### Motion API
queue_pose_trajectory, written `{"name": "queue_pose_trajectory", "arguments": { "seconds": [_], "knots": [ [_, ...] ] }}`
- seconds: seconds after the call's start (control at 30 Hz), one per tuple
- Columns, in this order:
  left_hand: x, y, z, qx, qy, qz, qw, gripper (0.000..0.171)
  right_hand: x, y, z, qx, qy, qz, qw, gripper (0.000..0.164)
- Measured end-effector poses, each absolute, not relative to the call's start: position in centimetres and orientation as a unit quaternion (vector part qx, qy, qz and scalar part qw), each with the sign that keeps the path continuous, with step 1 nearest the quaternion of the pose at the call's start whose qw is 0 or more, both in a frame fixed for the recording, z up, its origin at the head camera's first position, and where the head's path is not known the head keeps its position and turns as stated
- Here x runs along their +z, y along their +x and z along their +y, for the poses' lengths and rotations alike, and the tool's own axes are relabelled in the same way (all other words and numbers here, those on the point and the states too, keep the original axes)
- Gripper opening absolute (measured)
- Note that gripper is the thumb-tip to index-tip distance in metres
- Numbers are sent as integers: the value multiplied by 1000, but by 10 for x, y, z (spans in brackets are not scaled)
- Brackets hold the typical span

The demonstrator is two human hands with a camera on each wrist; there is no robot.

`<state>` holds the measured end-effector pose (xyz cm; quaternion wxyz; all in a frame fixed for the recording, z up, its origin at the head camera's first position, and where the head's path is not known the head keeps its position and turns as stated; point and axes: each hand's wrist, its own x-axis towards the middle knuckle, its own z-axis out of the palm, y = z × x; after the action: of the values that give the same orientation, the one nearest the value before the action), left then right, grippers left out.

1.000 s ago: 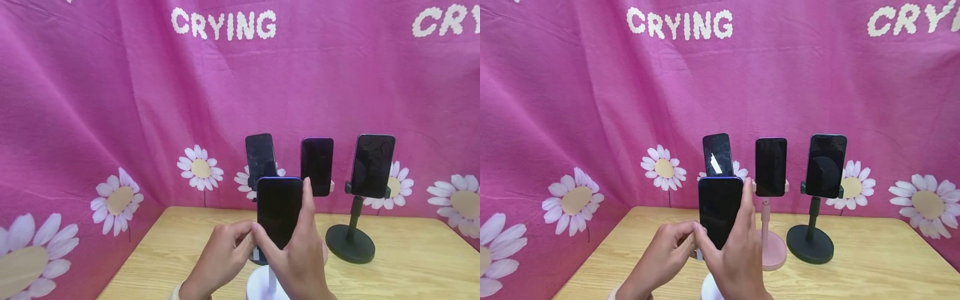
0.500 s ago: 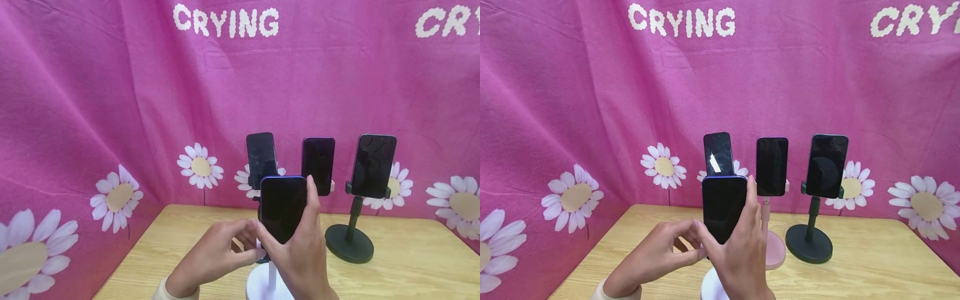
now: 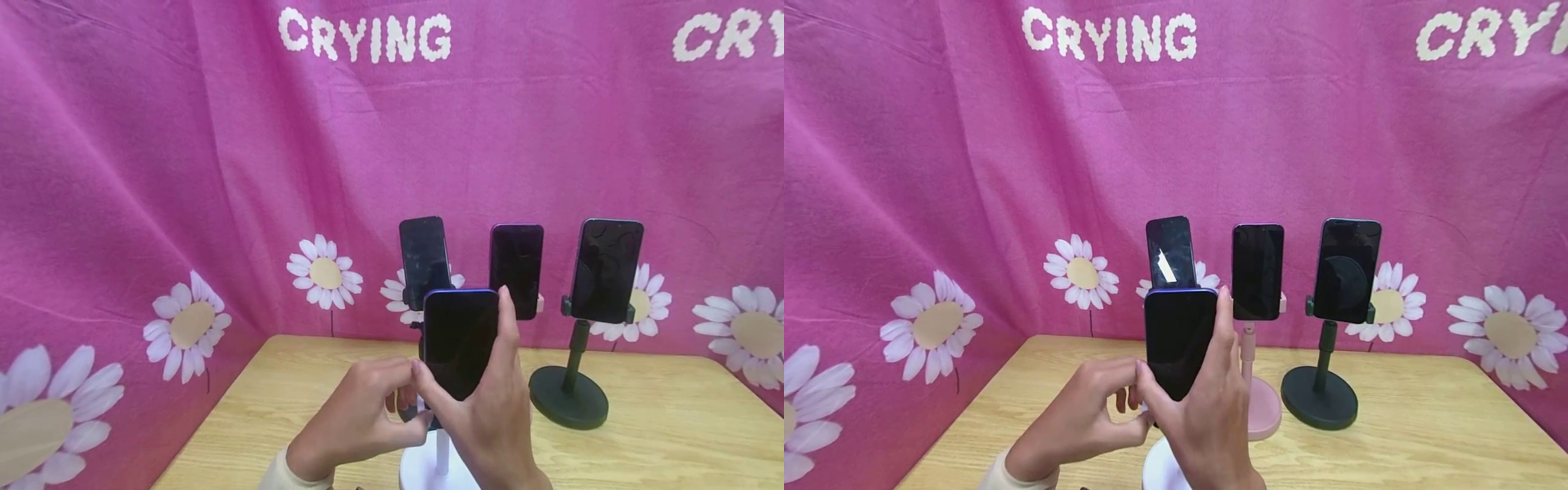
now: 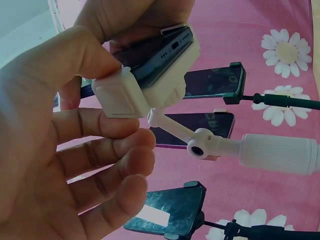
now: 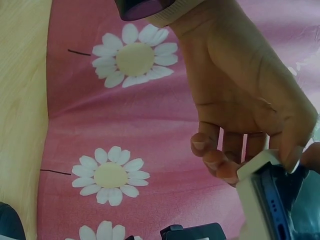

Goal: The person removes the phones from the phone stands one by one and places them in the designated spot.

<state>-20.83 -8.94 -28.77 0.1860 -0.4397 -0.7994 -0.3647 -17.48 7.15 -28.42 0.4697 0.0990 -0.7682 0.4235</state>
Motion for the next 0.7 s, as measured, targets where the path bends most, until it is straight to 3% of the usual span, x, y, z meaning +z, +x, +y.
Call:
{"name": "queue_pose_trajectory", "arguments": {
  "seconds": [0.33,0.7],
  "knots": [
    [-285,-211,-99,-364,-478,-769,219,19,-285,-176,70,413,139,-749,499,118],
    [-284,-211,-101,-376,-473,-782,152,19,-284,-174,74,419,142,-751,491,119]
  ]
}}
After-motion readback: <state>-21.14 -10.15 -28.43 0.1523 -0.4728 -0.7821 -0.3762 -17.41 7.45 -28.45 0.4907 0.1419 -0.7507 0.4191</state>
